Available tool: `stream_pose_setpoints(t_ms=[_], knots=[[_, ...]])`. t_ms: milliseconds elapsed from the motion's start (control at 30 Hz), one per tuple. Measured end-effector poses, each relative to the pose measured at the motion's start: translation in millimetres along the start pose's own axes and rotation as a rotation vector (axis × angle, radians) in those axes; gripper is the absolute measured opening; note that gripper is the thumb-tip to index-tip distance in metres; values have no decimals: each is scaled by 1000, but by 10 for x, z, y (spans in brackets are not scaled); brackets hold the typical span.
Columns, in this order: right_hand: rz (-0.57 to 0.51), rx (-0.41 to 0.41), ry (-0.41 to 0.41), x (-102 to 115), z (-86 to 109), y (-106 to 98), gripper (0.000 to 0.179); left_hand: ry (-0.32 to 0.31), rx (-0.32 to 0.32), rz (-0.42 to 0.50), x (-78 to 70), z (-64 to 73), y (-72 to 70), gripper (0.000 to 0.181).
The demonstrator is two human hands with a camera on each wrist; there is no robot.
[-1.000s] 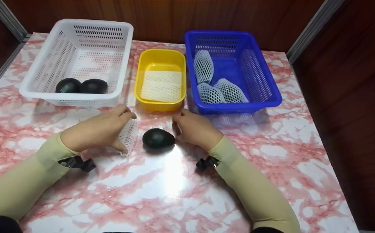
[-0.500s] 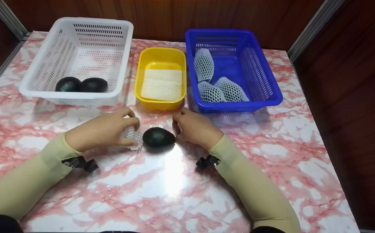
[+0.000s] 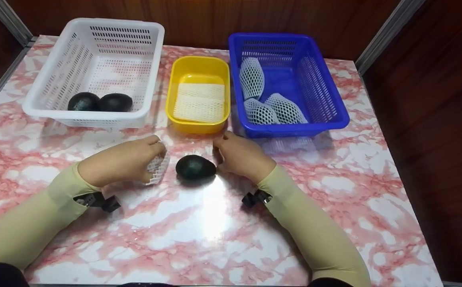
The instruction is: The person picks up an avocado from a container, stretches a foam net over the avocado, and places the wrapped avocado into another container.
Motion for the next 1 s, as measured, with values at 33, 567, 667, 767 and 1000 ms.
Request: stream_pose_setpoints(t_ms=[33, 567, 667, 767, 1000], knots=[[0, -1, -2, -2, -1, -2, 32, -7, 9, 1, 2, 1, -1, 44], [9, -6, 4, -10, -12, 3, 30, -83, 39, 39, 53, -30, 53, 72], [6, -4, 7, -12, -15, 1, 32, -102, 25, 44, 57, -47, 76, 75], [1, -1, 11, -20, -17, -1, 34, -116, 24, 55, 58, -57, 85, 83], [-31, 3, -31, -25, 27, -44, 27, -135, 46, 76, 64, -71, 99, 86]])
Point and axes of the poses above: each hand's wrist, its own z-axis away from the middle knuckle, its own y-axis out of the palm, x = y × z, the point moved 4 cm from there along -z, towards the middle knuckle, and after that the axes turned 15 degrees about x, right-handed, at the moved point
